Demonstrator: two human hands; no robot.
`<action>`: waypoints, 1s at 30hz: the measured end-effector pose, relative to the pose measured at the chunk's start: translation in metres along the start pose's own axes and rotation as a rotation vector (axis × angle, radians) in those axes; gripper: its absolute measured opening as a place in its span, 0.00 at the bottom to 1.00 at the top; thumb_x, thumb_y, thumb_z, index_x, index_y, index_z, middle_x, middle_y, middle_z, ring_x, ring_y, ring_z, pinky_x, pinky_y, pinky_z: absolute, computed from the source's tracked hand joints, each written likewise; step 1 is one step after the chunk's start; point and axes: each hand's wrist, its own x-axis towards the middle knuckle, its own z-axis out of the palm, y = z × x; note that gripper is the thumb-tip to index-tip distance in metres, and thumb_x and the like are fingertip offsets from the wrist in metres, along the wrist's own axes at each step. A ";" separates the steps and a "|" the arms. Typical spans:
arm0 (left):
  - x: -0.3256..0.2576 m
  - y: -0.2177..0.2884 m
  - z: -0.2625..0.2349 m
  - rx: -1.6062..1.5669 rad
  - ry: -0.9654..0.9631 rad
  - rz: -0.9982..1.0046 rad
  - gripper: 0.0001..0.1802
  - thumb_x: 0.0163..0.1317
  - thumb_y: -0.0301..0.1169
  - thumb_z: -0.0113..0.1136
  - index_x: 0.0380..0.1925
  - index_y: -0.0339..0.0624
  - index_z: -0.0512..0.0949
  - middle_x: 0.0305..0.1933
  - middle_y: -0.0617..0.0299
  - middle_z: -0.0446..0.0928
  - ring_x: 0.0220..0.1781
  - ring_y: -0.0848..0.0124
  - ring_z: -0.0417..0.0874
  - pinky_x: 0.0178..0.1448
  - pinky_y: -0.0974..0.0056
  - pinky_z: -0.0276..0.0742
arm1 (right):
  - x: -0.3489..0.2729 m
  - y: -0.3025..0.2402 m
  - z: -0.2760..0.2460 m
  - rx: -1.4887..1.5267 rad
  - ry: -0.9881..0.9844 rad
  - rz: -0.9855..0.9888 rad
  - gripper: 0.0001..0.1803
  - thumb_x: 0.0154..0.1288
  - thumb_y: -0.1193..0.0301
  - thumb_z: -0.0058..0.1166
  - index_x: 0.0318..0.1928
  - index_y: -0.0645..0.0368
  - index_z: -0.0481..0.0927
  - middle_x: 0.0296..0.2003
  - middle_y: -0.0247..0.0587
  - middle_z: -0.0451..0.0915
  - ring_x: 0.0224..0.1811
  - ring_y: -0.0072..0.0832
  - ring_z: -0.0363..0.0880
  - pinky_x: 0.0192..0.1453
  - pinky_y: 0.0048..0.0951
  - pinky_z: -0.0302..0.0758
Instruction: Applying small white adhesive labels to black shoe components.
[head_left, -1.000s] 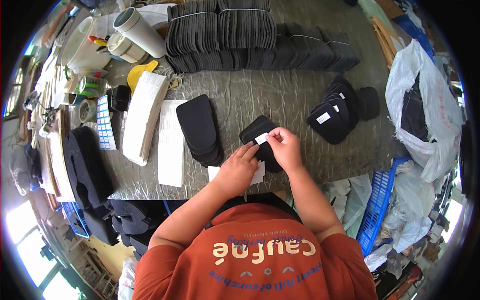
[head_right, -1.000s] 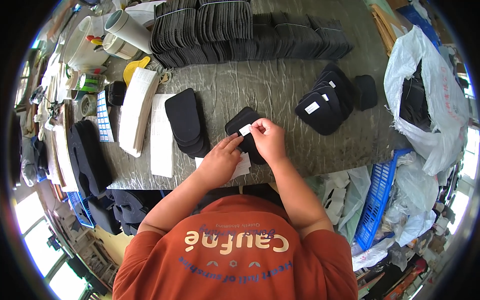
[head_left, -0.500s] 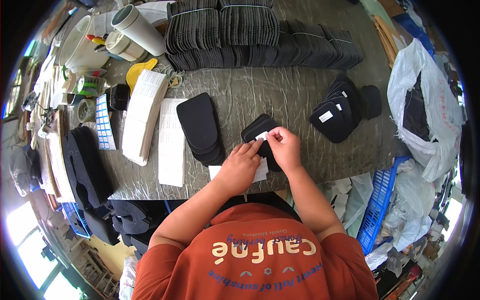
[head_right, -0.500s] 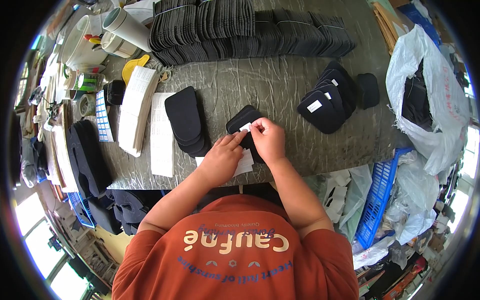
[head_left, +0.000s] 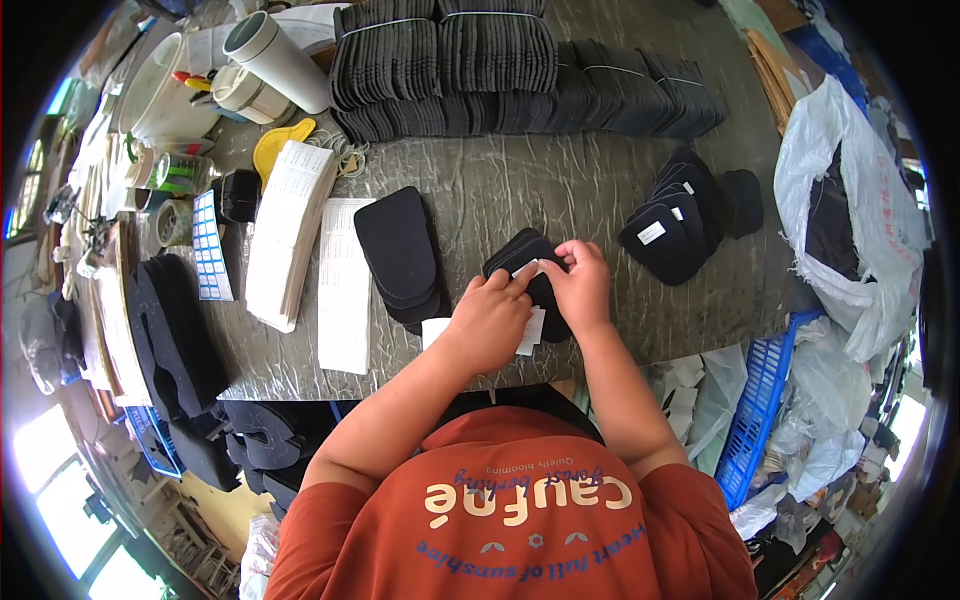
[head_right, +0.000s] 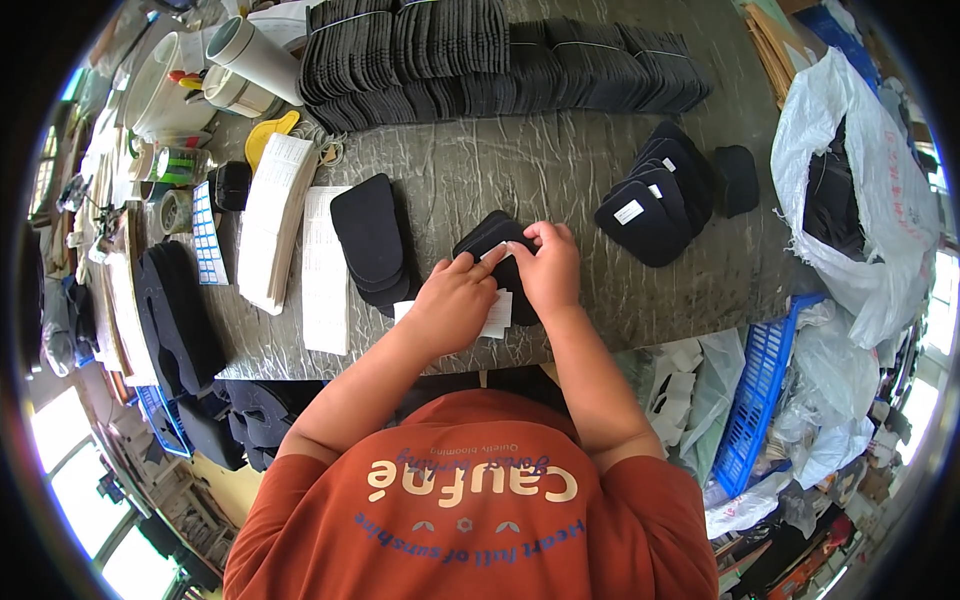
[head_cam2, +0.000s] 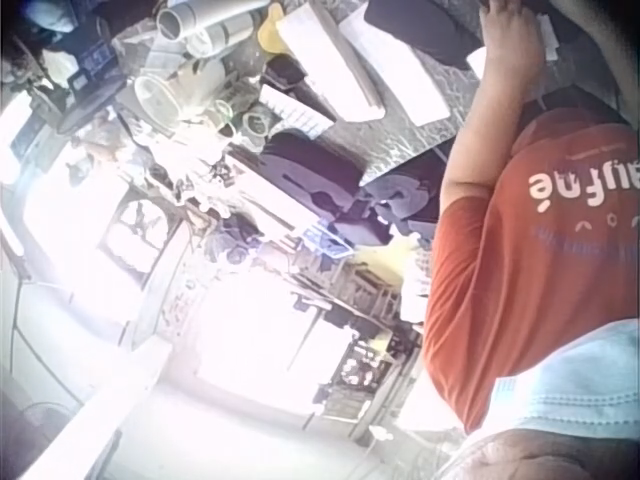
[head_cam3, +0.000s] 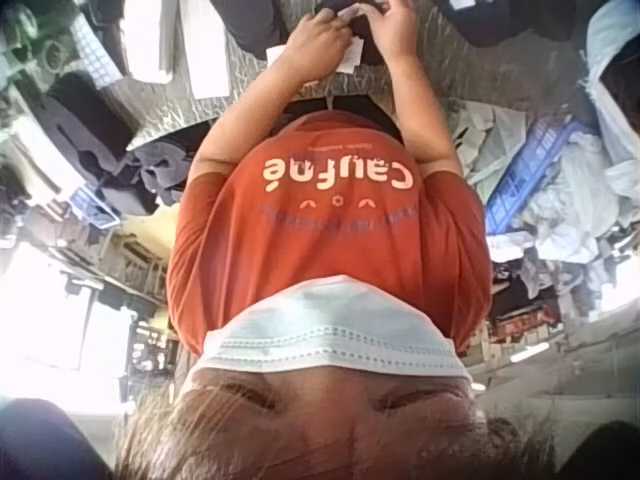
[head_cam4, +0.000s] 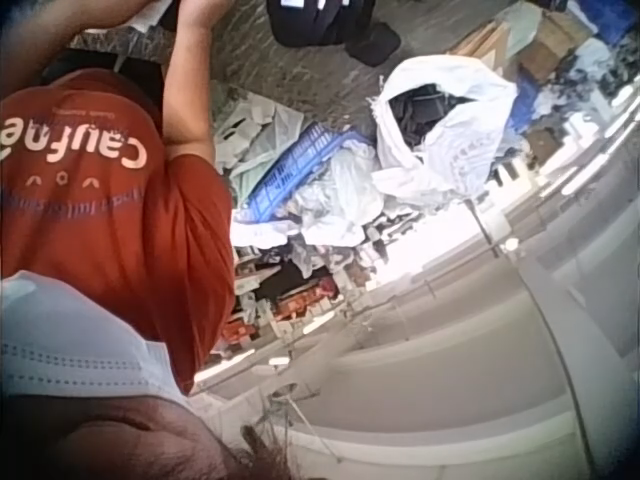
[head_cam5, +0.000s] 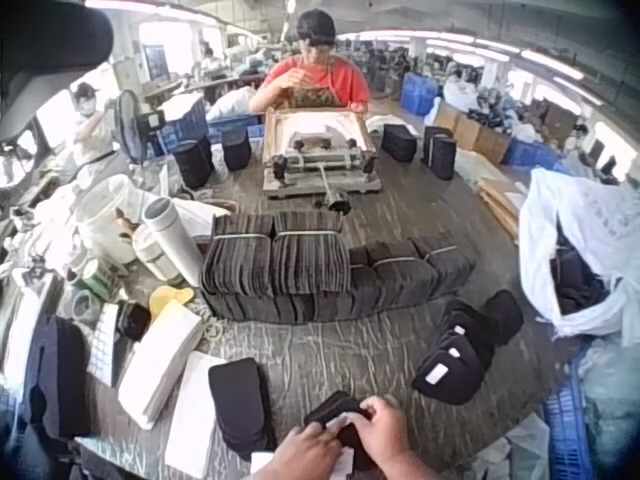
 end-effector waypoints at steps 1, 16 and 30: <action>0.002 -0.001 -0.002 -0.039 -0.034 -0.005 0.09 0.56 0.30 0.54 0.31 0.37 0.79 0.67 0.54 0.66 0.56 0.59 0.72 0.58 0.56 0.69 | -0.001 0.004 -0.001 -0.002 0.002 0.000 0.11 0.49 0.76 0.66 0.31 0.62 0.75 0.21 0.40 0.74 0.23 0.36 0.74 0.30 0.37 0.72; -0.011 -0.014 0.017 -0.748 0.352 -0.164 0.09 0.62 0.27 0.57 0.31 0.29 0.77 0.44 0.47 0.80 0.51 0.52 0.77 0.57 0.56 0.73 | 0.013 -0.011 -0.080 -0.164 -0.136 -0.119 0.10 0.54 0.72 0.62 0.37 0.57 0.76 0.37 0.44 0.75 0.44 0.43 0.71 0.51 0.41 0.66; -0.011 -0.016 0.019 -0.566 0.339 -0.103 0.08 0.61 0.27 0.55 0.31 0.30 0.78 0.39 0.50 0.81 0.48 0.54 0.78 0.54 0.57 0.74 | -0.002 0.009 -0.061 -0.279 -0.442 -0.037 0.30 0.48 0.76 0.64 0.55 0.60 0.69 0.55 0.48 0.68 0.61 0.49 0.64 0.65 0.45 0.63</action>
